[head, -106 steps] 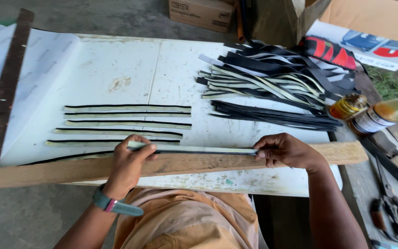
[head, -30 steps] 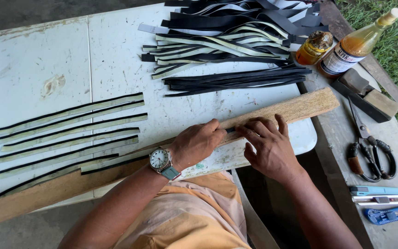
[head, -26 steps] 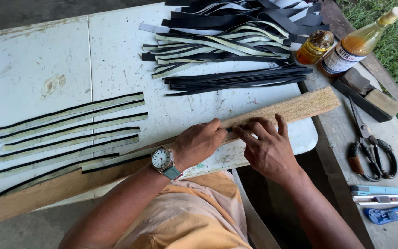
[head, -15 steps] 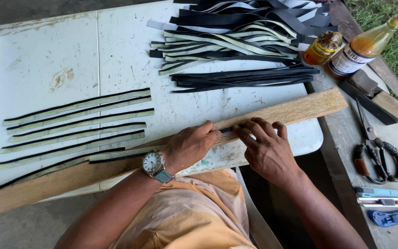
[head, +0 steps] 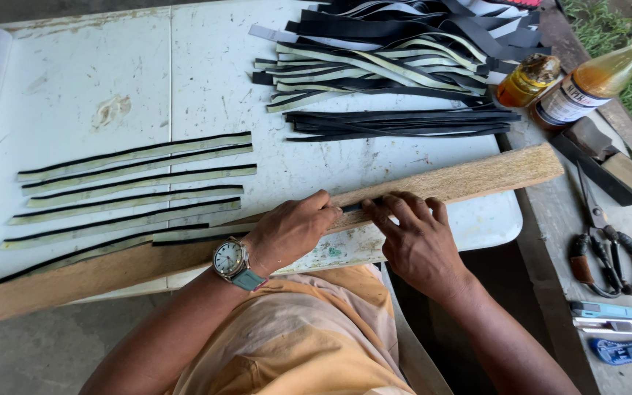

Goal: The person repeatedly picks up thin black rubber strips and a light-colored strip, aligns them on a wooden plank, and presses them together by hand. The person handles the strips one at a time, placing the finished assemblies into a growing pile on the table.

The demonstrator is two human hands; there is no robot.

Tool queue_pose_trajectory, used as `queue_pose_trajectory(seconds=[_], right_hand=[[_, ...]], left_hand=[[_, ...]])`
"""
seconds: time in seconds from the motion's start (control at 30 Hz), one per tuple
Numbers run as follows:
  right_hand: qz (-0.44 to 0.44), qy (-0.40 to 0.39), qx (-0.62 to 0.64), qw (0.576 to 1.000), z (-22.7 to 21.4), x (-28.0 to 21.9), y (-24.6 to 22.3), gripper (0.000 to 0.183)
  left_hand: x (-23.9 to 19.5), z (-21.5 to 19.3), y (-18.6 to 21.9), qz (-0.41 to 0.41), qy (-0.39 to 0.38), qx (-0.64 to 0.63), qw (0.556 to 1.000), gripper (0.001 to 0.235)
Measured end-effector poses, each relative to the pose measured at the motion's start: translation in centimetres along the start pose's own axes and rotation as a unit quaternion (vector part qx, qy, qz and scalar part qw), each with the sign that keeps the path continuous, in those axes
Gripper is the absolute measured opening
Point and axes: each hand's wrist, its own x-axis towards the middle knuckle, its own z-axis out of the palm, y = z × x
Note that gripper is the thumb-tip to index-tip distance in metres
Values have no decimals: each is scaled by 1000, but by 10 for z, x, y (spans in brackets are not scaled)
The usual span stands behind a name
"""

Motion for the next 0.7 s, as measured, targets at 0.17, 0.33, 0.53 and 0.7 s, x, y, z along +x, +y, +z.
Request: queue_pose_trajectory(seconds=[0.17,0.33,0.53,0.7], right_hand=[[-4,-4,24,1000,-1,7,-6,64],[-5,12,42,999,-1,8,-12,63],[-29,32,23,999,4,10,-24,63],[-42,17,30,999,6,14,-29,64]], left_hand=[[-6,1,-2,-7,5,6,1000,16],[-5,4,-3,5,9,13,1000,9],[-16,-2,-6,-14,0,-5,1000,11],[-35,-13,-14,-13,26,3,1000,14]])
